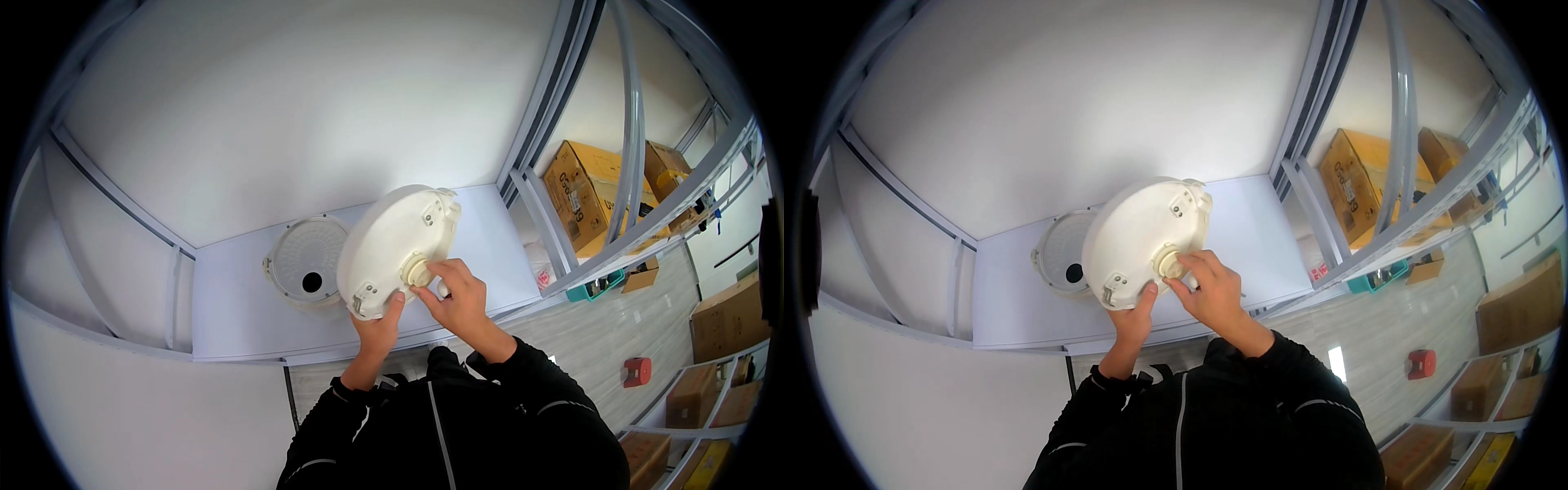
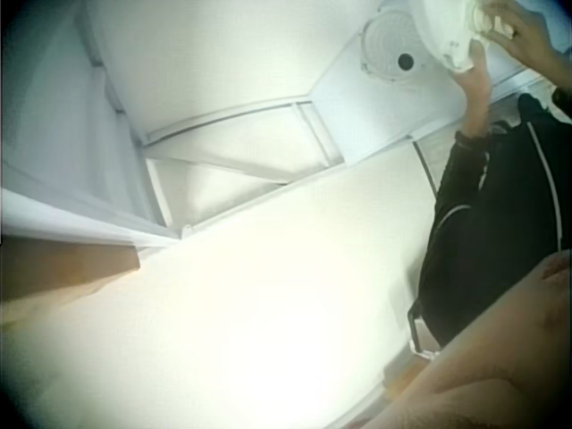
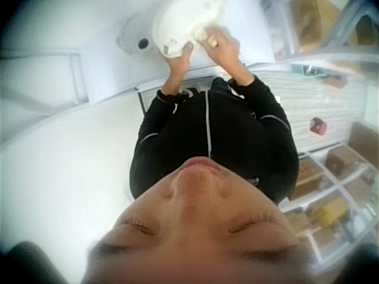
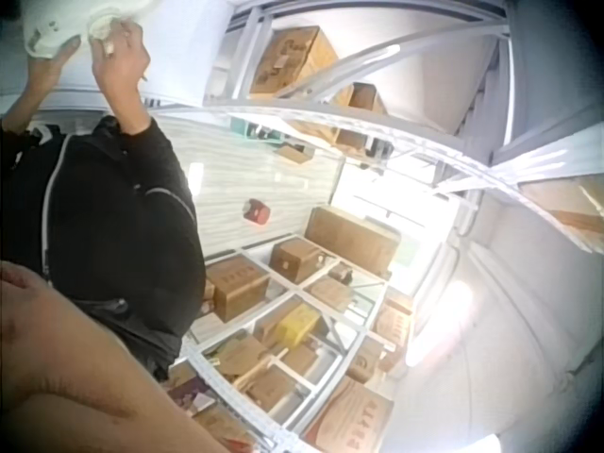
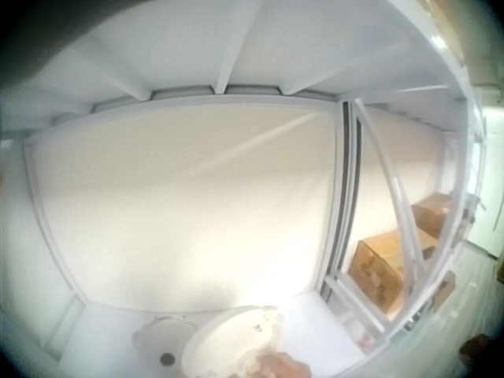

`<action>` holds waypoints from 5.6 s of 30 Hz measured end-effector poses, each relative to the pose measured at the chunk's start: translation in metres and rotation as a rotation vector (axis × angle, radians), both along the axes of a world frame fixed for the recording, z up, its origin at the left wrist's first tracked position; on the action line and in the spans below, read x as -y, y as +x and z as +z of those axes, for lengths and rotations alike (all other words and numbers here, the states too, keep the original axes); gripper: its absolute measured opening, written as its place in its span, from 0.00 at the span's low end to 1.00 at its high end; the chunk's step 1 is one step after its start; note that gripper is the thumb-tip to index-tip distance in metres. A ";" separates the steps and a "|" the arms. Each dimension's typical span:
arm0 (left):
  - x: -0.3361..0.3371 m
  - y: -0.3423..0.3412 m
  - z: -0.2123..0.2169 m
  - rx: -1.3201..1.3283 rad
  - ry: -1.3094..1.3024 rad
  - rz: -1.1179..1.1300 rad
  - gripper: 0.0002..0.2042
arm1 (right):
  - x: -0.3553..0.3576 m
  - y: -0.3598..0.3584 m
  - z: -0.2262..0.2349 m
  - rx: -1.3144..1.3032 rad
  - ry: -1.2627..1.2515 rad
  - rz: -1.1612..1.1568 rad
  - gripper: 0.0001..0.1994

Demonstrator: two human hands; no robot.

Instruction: The person assembles a white circular light fixture on a shelf. They use a screwdriver to tighten screws, insert a socket into the fixture, and place a bulb into the socket. The person then closes the fixture cover and continues to secure it with screws.

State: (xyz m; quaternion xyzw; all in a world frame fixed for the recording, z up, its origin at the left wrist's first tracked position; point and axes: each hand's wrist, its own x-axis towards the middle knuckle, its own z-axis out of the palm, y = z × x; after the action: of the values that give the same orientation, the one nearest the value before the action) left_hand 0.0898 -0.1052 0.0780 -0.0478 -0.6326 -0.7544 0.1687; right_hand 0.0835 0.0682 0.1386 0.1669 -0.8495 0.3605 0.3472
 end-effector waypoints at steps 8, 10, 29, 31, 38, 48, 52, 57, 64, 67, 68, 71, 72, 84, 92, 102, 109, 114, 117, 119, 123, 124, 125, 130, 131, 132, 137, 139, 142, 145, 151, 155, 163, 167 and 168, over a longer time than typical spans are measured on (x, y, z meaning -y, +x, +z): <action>-0.004 0.006 0.005 0.002 0.007 0.017 0.24 | 0.000 -0.002 -0.003 -0.057 -0.112 0.000 0.25; -0.003 0.007 0.006 0.004 -0.017 0.019 0.24 | -0.003 0.002 -0.009 0.109 -0.233 0.039 0.25; -0.008 0.006 0.003 -0.051 -0.030 0.049 0.23 | -0.012 0.010 0.003 0.094 -0.194 0.134 0.22; -0.008 0.005 -0.002 -0.051 -0.021 0.056 0.23 | -0.008 0.008 0.005 0.045 -0.166 0.110 0.23; -0.008 0.007 -0.005 0.036 0.006 0.047 0.26 | -0.003 0.004 0.015 -0.021 -0.115 0.050 0.23; -0.011 0.012 0.000 0.008 0.022 0.051 0.28 | -0.001 0.004 0.018 0.001 -0.068 0.024 0.21; -0.010 0.014 0.004 -0.012 -0.007 0.048 0.26 | 0.001 0.005 0.019 0.036 -0.054 0.007 0.20; -0.011 0.019 0.018 -0.012 -0.055 0.074 0.23 | 0.002 0.003 0.016 0.031 -0.049 0.017 0.21; -0.010 0.023 0.026 -0.034 -0.093 0.083 0.20 | 0.004 0.004 0.014 0.340 -0.237 0.051 0.23; -0.010 0.025 0.031 -0.026 -0.133 0.071 0.19 | 0.003 0.001 0.013 0.391 -0.317 0.101 0.22; -0.010 0.025 0.032 -0.023 -0.134 0.070 0.18 | 0.002 0.000 0.012 0.387 -0.342 0.120 0.22; -0.009 0.026 0.033 -0.020 -0.149 0.073 0.17 | 0.002 -0.001 0.012 0.441 -0.391 0.147 0.22; -0.008 0.027 0.034 -0.019 -0.162 0.074 0.17 | 0.003 -0.001 0.014 0.467 -0.399 0.148 0.23; 0.064 0.022 0.031 0.210 0.363 0.063 0.18 | -0.015 0.014 -0.004 0.285 -0.498 0.203 0.17; 0.089 0.043 0.018 0.320 0.768 -0.465 0.25 | -0.016 0.019 -0.010 0.356 -0.523 0.506 0.22; 0.096 0.058 0.018 0.492 0.682 -0.579 0.27 | 0.011 0.044 -0.003 0.312 -0.408 0.603 0.28; 0.088 0.066 0.024 0.339 0.415 -0.344 0.33 | 0.033 0.048 0.026 0.569 -0.867 0.518 0.13; 0.077 0.071 0.052 0.100 0.159 -0.170 0.40 | 0.040 0.039 0.054 0.841 -0.901 0.540 0.22; 0.078 0.065 0.044 -0.049 -0.036 -0.069 0.41 | 0.043 0.038 0.062 0.891 -0.805 0.513 0.24; 0.082 0.060 0.032 -0.151 -0.133 0.055 0.37 | 0.041 0.037 0.069 0.926 -0.815 0.566 0.25; 0.085 0.058 0.019 -0.275 0.037 0.170 0.25 | 0.031 0.036 0.062 0.953 -0.625 0.605 0.25; 0.087 0.058 0.018 -0.278 0.158 0.163 0.23 | 0.030 0.038 0.064 0.931 -0.584 0.624 0.24; 0.089 0.058 0.017 -0.269 0.238 0.160 0.22 | 0.029 0.043 0.068 0.908 -0.543 0.643 0.22; 0.099 0.048 0.042 -0.105 0.572 0.166 0.16 | 0.012 0.042 0.052 0.646 -0.531 0.526 0.13; 0.104 0.049 0.046 -0.050 0.566 0.143 0.15 | 0.007 0.042 0.051 0.648 -0.583 0.438 0.13; 0.110 0.050 0.051 0.003 0.562 0.122 0.15 | 0.002 0.041 0.051 0.649 -0.633 0.351 0.12; 0.109 0.049 0.051 0.102 0.515 0.123 0.16 | 0.001 0.024 0.046 0.535 -0.435 0.347 0.29; 0.111 0.047 0.054 0.117 0.515 0.049 0.19 | 0.001 0.015 0.045 0.690 -0.477 0.419 0.34; 0.103 0.049 0.065 0.040 0.515 0.079 0.25 | -0.009 0.005 0.048 0.874 -0.472 0.429 0.34; 0.091 0.048 0.071 -0.059 0.389 0.063 0.35 | -0.022 -0.019 0.029 0.911 -0.569 0.446 0.33; 0.065 0.032 0.063 0.009 0.288 0.164 0.41 | -0.044 -0.054 0.015 0.980 -0.444 0.534 0.35; 0.030 0.017 0.069 -0.115 0.218 0.192 0.40 | -0.057 -0.079 0.009 0.979 -0.485 0.554 0.38; 0.028 0.015 0.063 0.209 0.275 0.090 0.33 | -0.080 -0.128 0.002 0.847 -0.487 0.612 0.37; 0.018 0.019 0.077 0.240 0.139 -0.001 0.28 | -0.080 -0.138 0.016 0.691 -0.245 0.698 0.34; 0.019 0.019 0.079 0.282 0.164 -0.001 0.27 | -0.076 -0.146 0.013 0.607 -0.214 0.732 0.34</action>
State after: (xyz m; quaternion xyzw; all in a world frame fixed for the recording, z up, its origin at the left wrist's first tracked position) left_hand 0.1084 -0.1242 0.1569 0.0725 -0.5864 -0.8027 0.0812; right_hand -0.0622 0.1439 0.1512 0.3054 -0.7562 0.5764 -0.0505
